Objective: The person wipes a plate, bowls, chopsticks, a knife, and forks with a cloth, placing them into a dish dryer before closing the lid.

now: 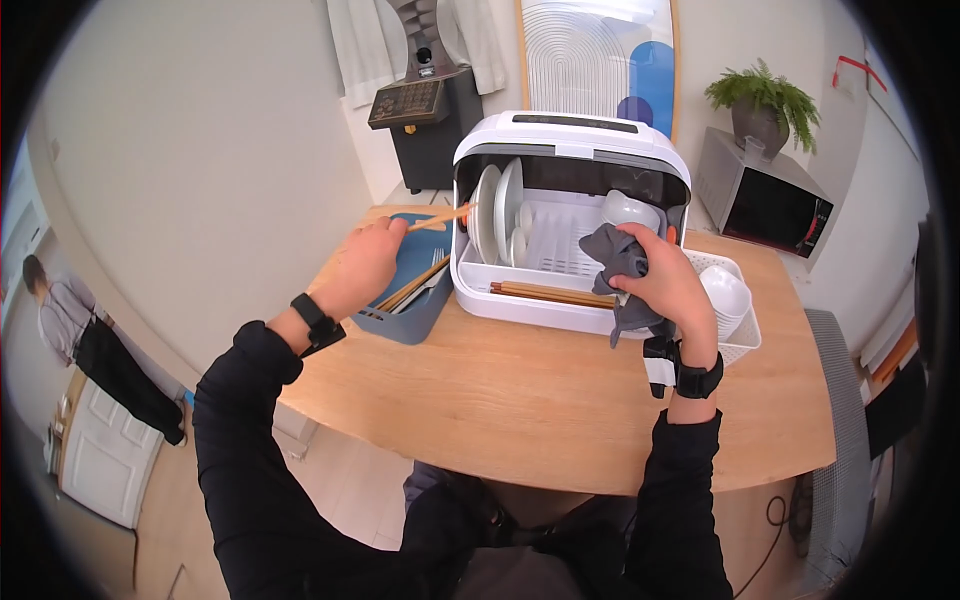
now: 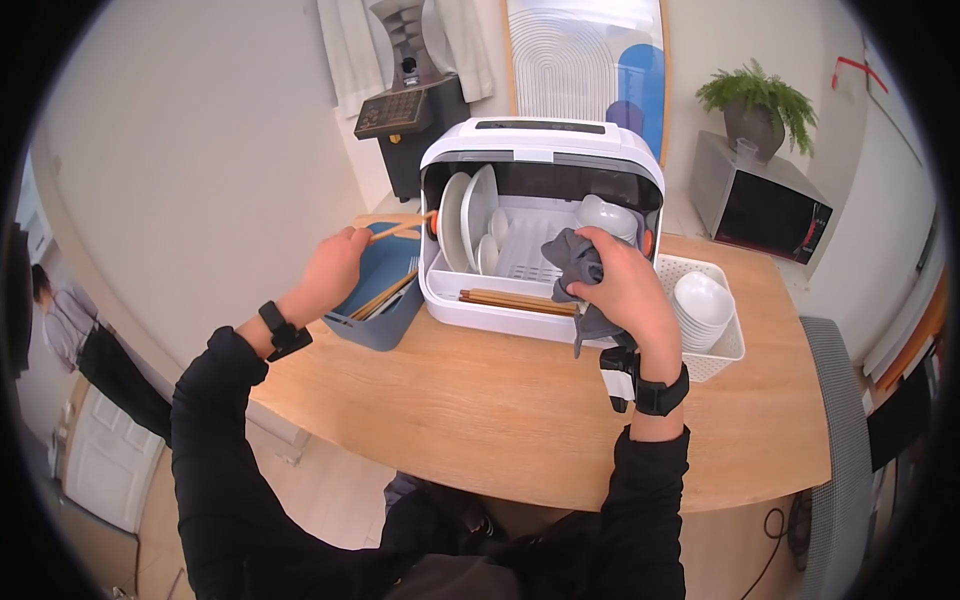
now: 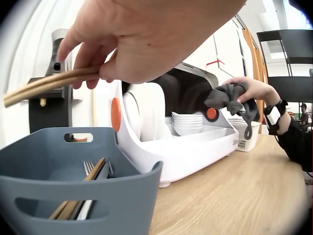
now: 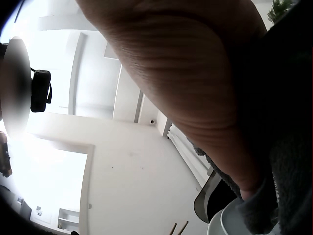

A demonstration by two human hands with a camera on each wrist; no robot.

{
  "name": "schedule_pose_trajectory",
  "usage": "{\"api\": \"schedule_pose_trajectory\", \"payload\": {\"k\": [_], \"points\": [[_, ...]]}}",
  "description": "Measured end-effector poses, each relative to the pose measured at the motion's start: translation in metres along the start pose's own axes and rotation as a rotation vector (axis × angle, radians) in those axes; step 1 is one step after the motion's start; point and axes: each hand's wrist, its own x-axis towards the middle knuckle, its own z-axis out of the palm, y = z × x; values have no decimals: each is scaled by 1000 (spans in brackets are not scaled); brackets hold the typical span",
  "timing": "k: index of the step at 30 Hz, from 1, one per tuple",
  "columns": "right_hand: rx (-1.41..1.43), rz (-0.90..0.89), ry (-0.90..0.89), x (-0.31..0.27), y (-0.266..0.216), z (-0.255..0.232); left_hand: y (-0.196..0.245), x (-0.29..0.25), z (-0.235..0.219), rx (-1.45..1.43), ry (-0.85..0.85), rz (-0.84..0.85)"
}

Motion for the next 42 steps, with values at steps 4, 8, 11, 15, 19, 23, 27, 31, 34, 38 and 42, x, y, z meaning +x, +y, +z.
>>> {"api": "schedule_pose_trajectory", "payload": {"k": [4,8,11,15,19,23,27,31,34,38,42], "points": [[8,17,58,-7,-11,-16,50,-3,-18,157,172,244],[32,56,148,-20,-24,-35,93,2,-15,108,288,350],[65,46,195,-29,-37,-51,124,5,-8,149,272,321],[100,-59,174,-37,-44,-52,159,9,-3,113,158,242],[9,-165,164,-31,-57,-28,187,22,3,9,231,202],[-18,-194,91,-25,-58,-2,200,26,-6,-135,167,212],[-26,-241,75,-14,-51,14,199,23,-16,-161,134,279],[-49,-302,31,-9,-45,20,189,18,-26,-276,160,377],[-109,-253,-17,-10,-51,18,182,18,-28,-360,198,412],[-215,-270,54,-17,-52,14,178,23,-30,-524,170,380],[-272,-321,80,-20,-50,3,163,23,-34,-561,100,292]]}}
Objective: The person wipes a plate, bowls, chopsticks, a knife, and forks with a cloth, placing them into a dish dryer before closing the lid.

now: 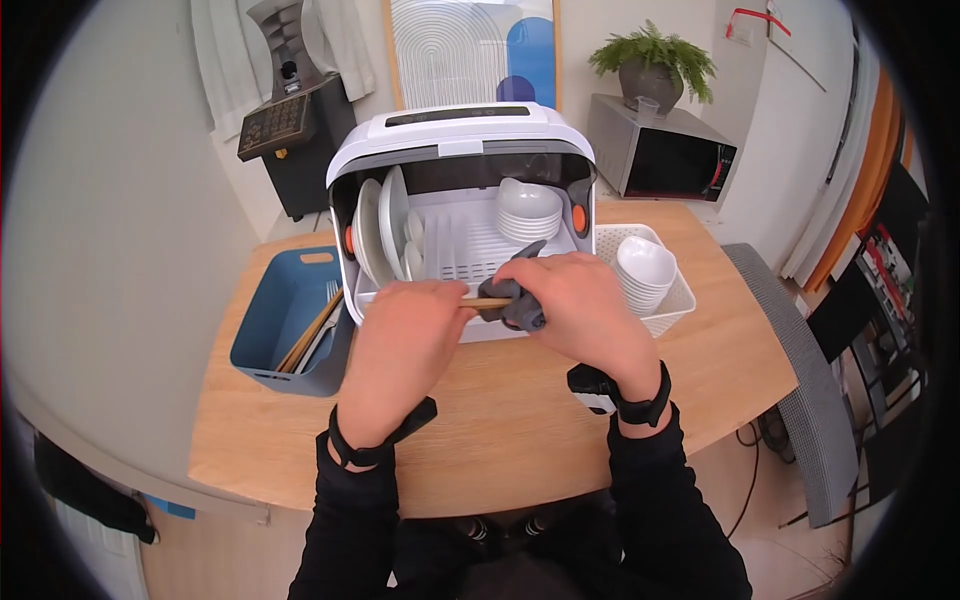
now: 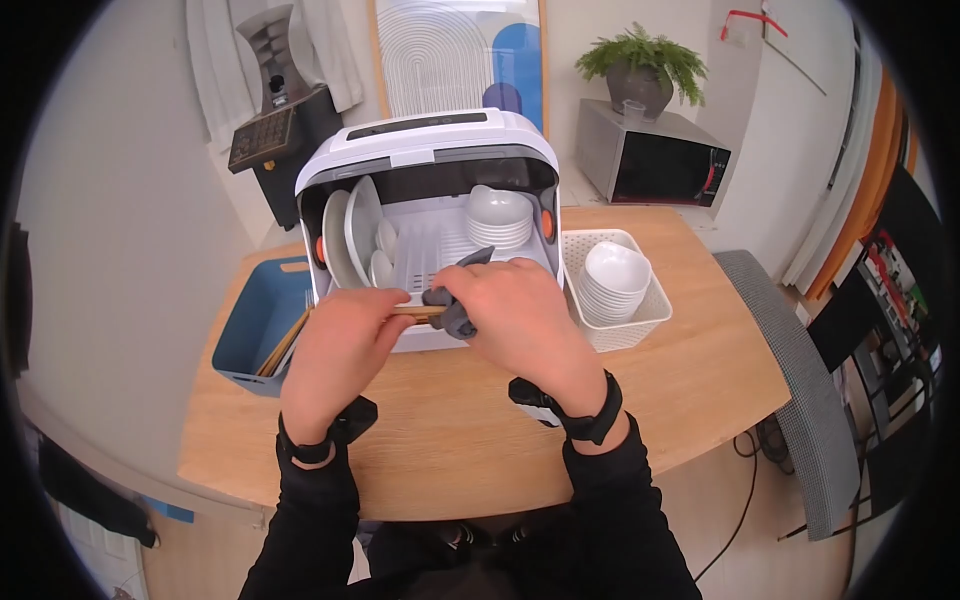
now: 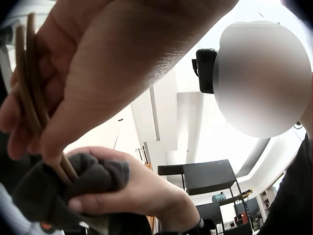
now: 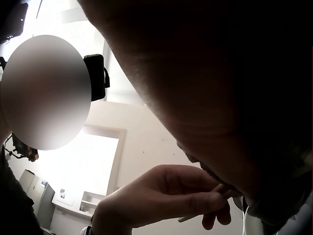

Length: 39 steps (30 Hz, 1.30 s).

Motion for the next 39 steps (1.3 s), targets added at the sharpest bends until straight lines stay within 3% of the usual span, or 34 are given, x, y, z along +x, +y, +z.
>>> {"api": "schedule_pose_trajectory", "payload": {"k": [5,20,26,29,31,35,39], "points": [[-16,70,-3,0,7,-6,-23,0,-18,-89,-40,-156],[45,35,-34,5,4,10,-7,3,-1,-107,-76,-25],[136,106,-107,1,24,-2,-26,-1,-11,-188,-56,-72],[112,167,-127,-4,35,-10,-28,-1,-22,-178,-114,-184],[88,227,-152,-6,37,-15,-30,-2,-17,-167,-100,-150],[-41,155,-86,-5,29,-11,-13,-1,-15,-88,-61,-172],[-60,3,28,3,3,2,-1,-2,-7,-19,-20,-54]]}}
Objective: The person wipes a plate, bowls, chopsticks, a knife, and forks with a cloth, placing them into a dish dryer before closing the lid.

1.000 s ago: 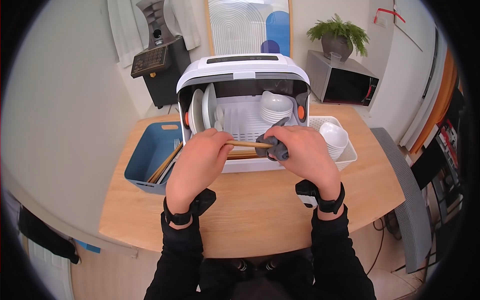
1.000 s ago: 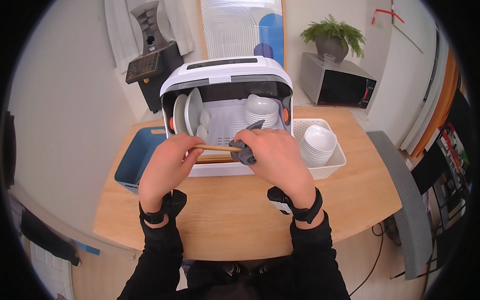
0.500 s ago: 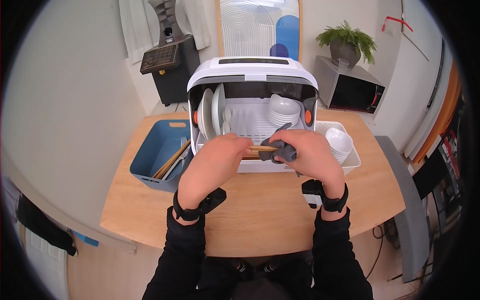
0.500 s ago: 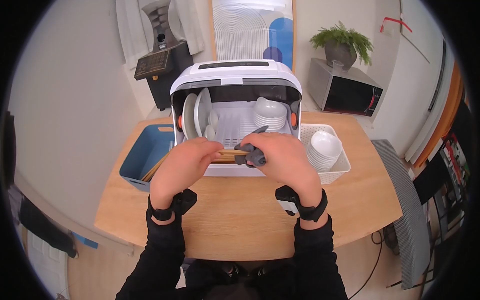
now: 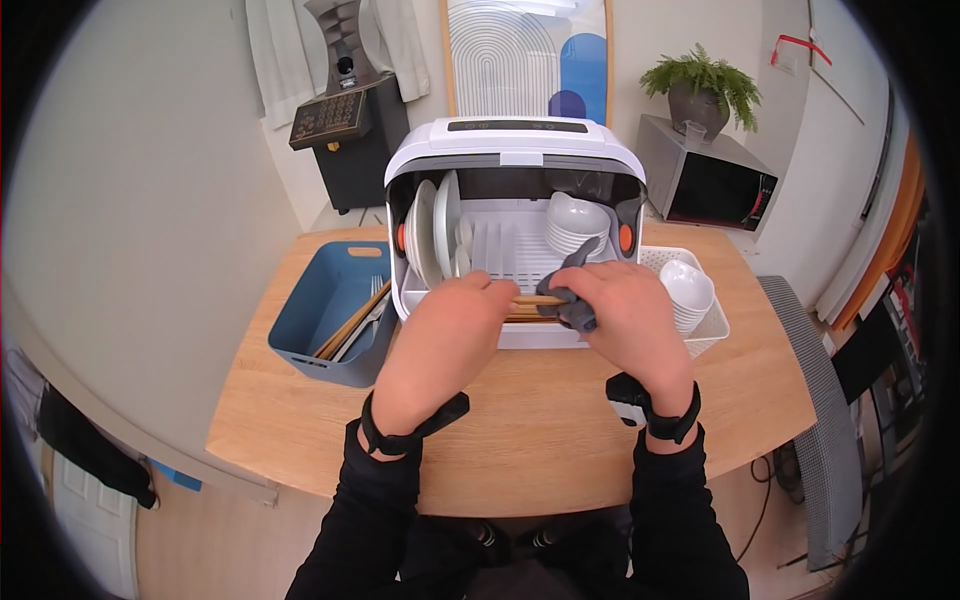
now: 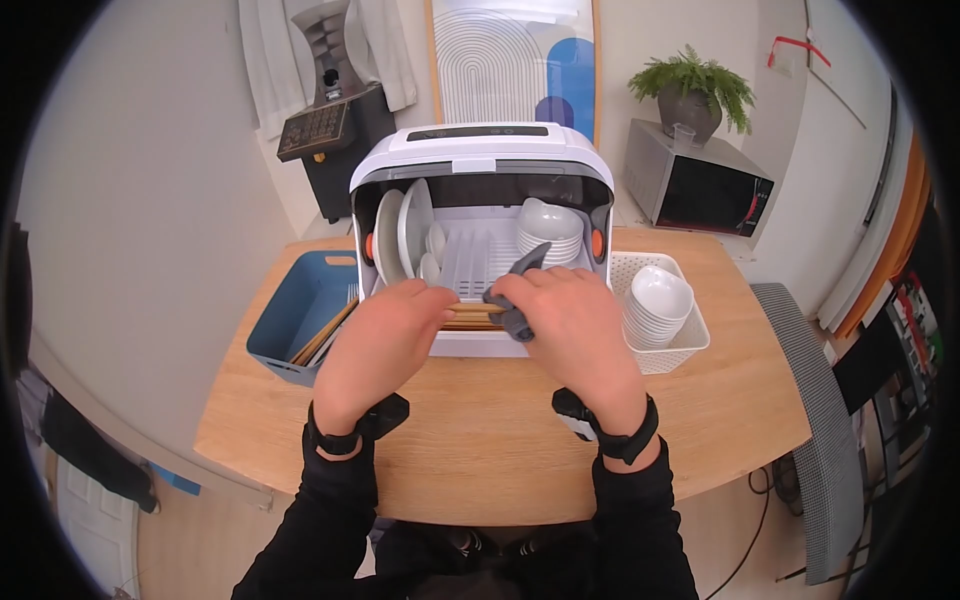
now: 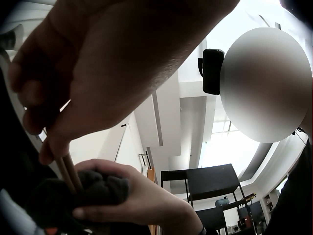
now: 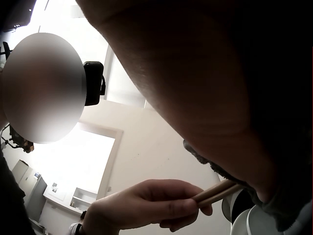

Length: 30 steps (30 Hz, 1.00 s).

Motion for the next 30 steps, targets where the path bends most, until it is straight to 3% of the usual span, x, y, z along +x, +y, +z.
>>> {"api": "schedule_pose_trajectory", "payload": {"k": [4,7,14,17,21,23,26,30], "points": [[33,-30,25,2,-10,14,8,0,20,110,31,33],[106,7,-11,3,-4,7,-1,5,9,-76,-22,35],[135,114,-85,-6,28,-9,-19,-2,-17,-136,-46,-168],[99,300,-175,-9,39,-15,-28,-5,-24,-104,-11,-165],[62,360,-167,-12,45,-13,-36,-10,-33,-63,48,-162],[7,402,-195,-13,47,-10,-32,-12,-40,-2,58,-238],[-87,471,-168,-11,43,-15,-32,-15,-41,117,112,-291],[-8,427,117,-7,25,-23,-23,-16,-34,209,146,-291]]}}
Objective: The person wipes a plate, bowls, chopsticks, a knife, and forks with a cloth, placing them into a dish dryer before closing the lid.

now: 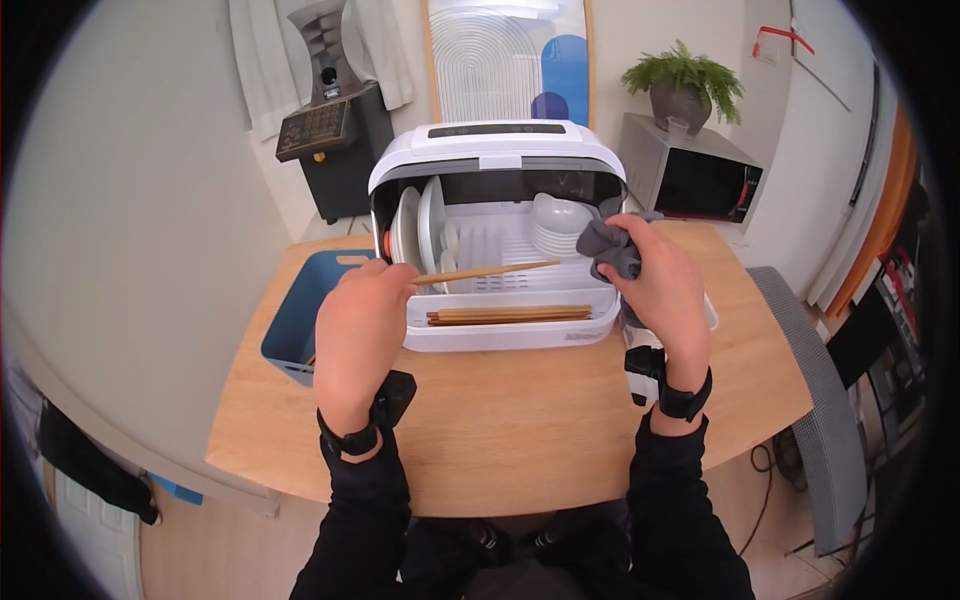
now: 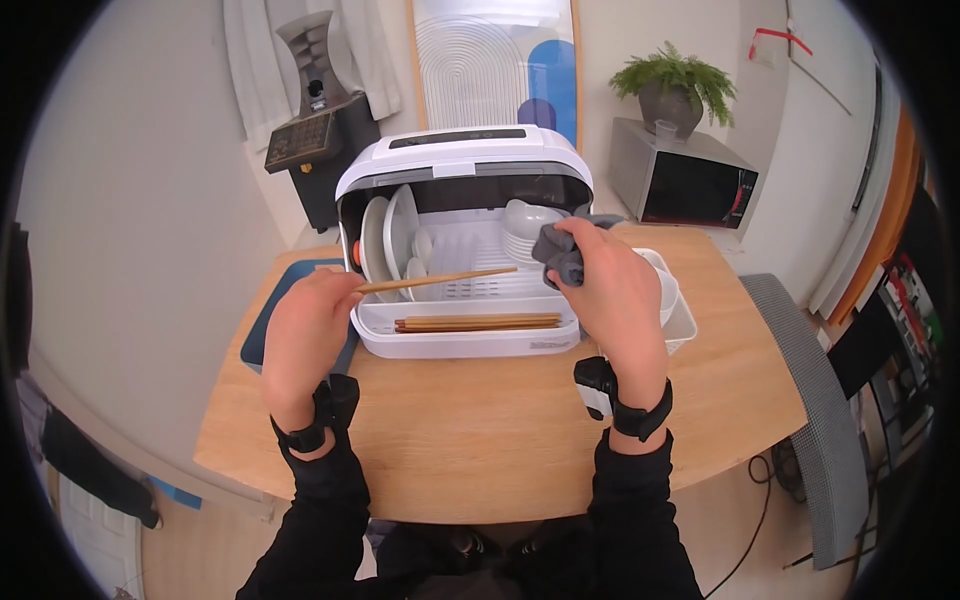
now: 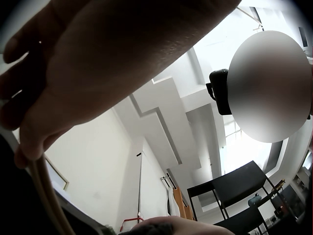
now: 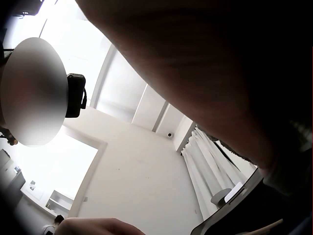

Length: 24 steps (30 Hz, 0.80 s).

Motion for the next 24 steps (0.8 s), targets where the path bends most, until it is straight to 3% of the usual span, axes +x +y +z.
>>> {"api": "schedule_pose_trajectory", "payload": {"k": [2,5,7,8,12,15,17,20,22,24], "points": [[127,-102,68,0,-6,2,9,-3,5,47,-5,68],[285,-286,-22,-3,-25,15,25,-6,14,97,0,190],[348,-380,-172,-8,-36,27,37,-7,19,101,11,258],[354,-333,-323,-10,-42,27,41,-7,20,119,6,324],[219,-426,-221,-10,-35,59,51,-9,26,130,-20,355],[214,-385,-226,-7,-31,56,47,0,28,-31,-4,390],[291,-307,-140,-4,-33,50,59,11,27,-10,320,416],[483,-136,-24,1,-32,50,73,12,35,-84,537,356],[677,0,-27,4,-30,52,71,8,42,-165,460,293],[772,17,-71,5,-31,51,66,3,49,-241,250,242]]}}
